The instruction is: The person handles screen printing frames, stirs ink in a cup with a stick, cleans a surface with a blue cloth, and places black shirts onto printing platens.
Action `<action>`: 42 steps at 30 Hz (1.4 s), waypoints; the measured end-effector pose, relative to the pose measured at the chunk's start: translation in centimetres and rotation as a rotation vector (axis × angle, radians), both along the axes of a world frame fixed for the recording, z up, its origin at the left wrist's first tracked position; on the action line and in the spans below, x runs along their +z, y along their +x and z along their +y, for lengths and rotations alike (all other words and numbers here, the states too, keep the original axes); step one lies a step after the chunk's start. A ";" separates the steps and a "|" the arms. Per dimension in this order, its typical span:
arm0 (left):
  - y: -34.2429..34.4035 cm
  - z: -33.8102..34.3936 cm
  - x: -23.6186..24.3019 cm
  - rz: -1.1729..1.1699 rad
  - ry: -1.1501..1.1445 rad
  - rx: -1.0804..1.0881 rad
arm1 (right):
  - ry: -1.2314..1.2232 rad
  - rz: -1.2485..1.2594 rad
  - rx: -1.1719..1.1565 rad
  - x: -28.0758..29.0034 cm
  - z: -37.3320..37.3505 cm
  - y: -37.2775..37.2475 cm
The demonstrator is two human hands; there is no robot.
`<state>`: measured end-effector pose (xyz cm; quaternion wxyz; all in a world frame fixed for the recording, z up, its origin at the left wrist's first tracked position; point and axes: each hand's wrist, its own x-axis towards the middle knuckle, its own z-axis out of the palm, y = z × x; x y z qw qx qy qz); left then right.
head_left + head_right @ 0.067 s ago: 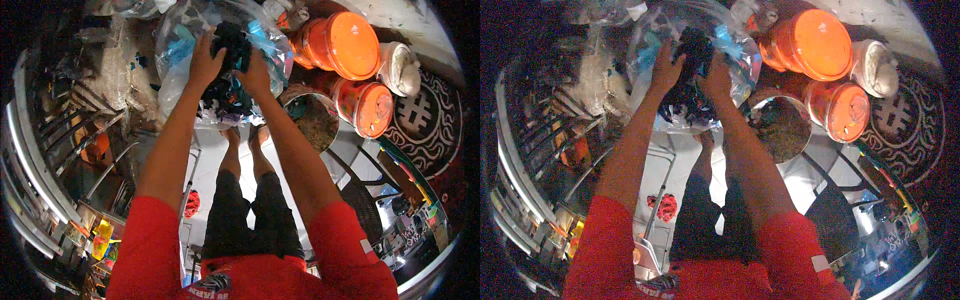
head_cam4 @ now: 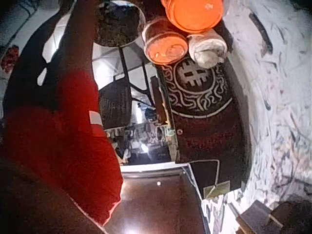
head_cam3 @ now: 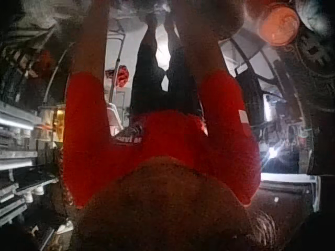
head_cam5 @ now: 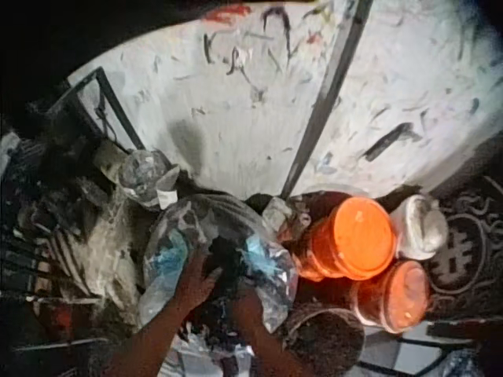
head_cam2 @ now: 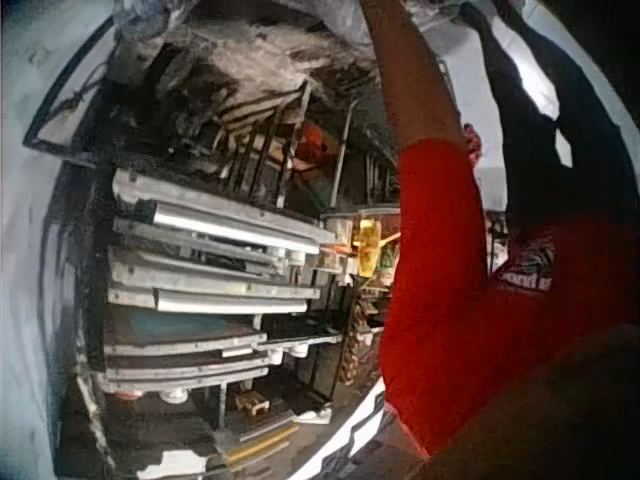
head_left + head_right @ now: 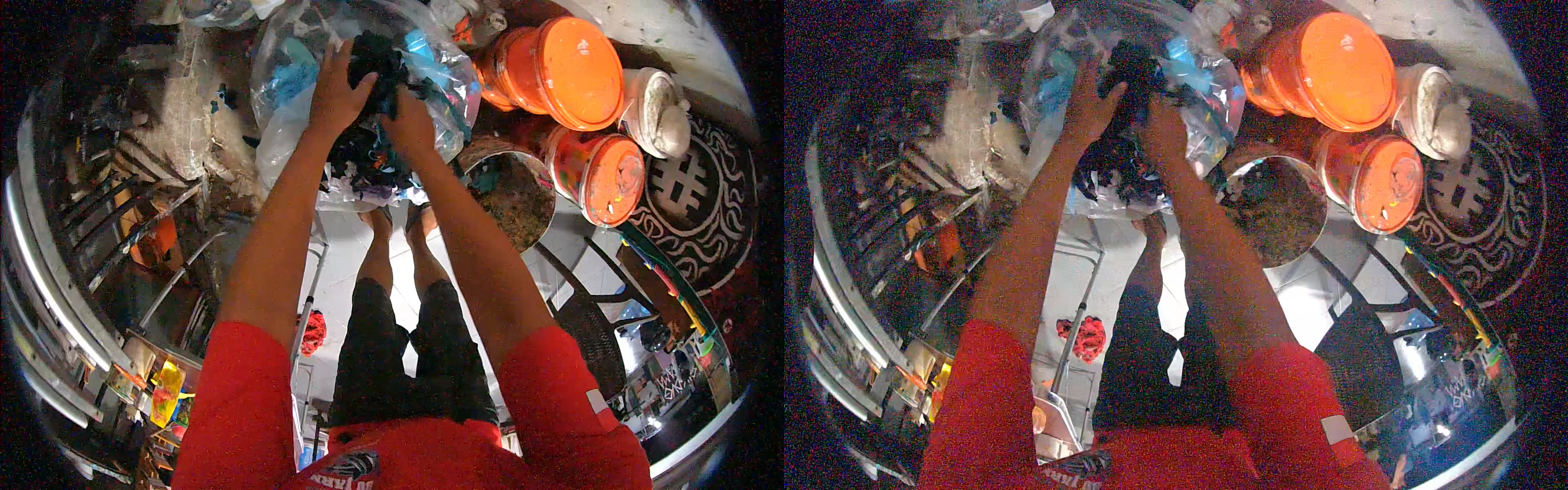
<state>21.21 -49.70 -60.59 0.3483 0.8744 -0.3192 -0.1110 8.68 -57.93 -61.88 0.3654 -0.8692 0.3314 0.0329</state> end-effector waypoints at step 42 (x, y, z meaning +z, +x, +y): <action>-3.5 -5.5 -14.7 0.116 0.618 -0.327 | -0.104 -0.150 -0.076 -0.1 0.0 -10.8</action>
